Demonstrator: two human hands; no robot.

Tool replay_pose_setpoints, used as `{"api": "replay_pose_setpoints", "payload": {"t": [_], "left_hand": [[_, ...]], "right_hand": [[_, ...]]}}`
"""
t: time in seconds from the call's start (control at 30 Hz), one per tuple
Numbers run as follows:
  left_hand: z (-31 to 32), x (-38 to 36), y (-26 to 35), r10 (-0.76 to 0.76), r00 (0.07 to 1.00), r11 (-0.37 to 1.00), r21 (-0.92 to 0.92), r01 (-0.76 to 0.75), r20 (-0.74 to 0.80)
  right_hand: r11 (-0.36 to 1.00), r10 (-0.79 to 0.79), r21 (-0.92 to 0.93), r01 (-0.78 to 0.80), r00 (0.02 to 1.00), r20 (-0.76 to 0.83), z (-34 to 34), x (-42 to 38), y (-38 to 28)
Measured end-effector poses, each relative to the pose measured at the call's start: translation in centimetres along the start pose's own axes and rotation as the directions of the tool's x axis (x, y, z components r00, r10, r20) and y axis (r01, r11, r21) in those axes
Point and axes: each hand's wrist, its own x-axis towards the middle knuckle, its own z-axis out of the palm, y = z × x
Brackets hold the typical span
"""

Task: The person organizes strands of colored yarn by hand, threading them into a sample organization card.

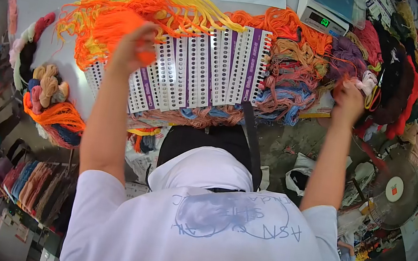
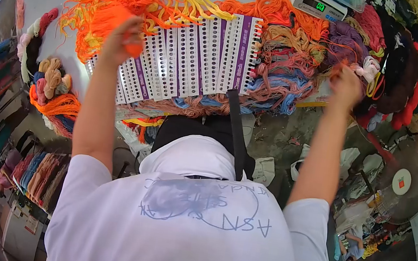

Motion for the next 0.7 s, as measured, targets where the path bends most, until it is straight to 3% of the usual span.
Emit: {"api": "replay_pose_setpoints", "payload": {"t": [0.03,0.07,0.1,0.13,0.17,0.2,0.23,0.37,0.43,0.5,0.6,0.67,0.7], "left_hand": [[2.1,1.2,-2.5,-0.063,0.995,0.997,0.037,0.066,-0.08],[3.8,2.6,-4.5,-0.119,0.99,0.989,0.081,0.125,-0.073],[6.1,3.1,-6.3,-0.066,0.995,0.951,0.296,0.087,-0.081],[7.1,4.5,-8.3,-0.006,0.993,0.906,0.419,0.055,-0.117],[7.4,6.1,-10.2,0.053,0.988,0.841,0.54,0.034,-0.145],[7.8,7.3,-11.5,0.097,0.983,0.766,0.643,0.028,-0.158],[8.0,8.3,-12.4,0.138,0.977,0.676,0.736,0.027,-0.162],[8.1,9.7,-13.4,0.214,0.961,0.677,0.736,-0.015,-0.177],[8.4,9.8,-13.2,0.175,0.97,0.701,0.713,-0.004,-0.166],[8.7,9.9,-13.2,0.134,0.967,0.637,0.766,0.085,-0.219],[8.4,10.1,-13.2,0.109,0.974,0.714,0.697,0.062,-0.198],[8.7,10.1,-13.0,0.087,0.981,0.781,0.623,0.041,-0.174],[8.5,10.3,-13.0,0.082,0.981,0.782,0.622,0.048,-0.178]], "right_hand": [[0.987,-0.08,-0.132,0.087,0.995,0.061,4.3,-0.9,2.3],[0.985,-0.112,-0.112,0.134,0.978,0.177,8.0,-1.0,5.5],[0.971,-0.051,-0.211,0.11,0.963,0.265,12.6,-3.6,4.4],[0.974,-0.057,-0.188,0.128,0.938,0.342,15.9,-4.2,6.2],[0.982,0.135,-0.177,-0.071,0.915,0.38,18.8,-6.2,5.7],[0.973,0.001,-0.207,0.103,0.893,0.45,21.0,-6.9,7.3],[0.959,-0.013,-0.249,0.139,0.893,0.45,22.7,-7.7,8.2],[0.935,0.01,-0.317,0.158,0.884,0.468,25.1,-9.1,9.6],[0.907,0.067,-0.403,0.118,0.907,0.416,25.4,-9.3,9.5],[0.906,0.081,-0.411,0.104,0.91,0.408,25.5,-9.4,9.3],[0.906,0.082,-0.409,0.108,0.904,0.419,25.1,-9.7,9.7],[0.838,-0.265,-0.297,0.457,0.818,0.511,24.6,-10.0,10.4],[0.841,-0.246,-0.296,0.453,0.807,0.536,24.2,-10.6,9.5]]}}
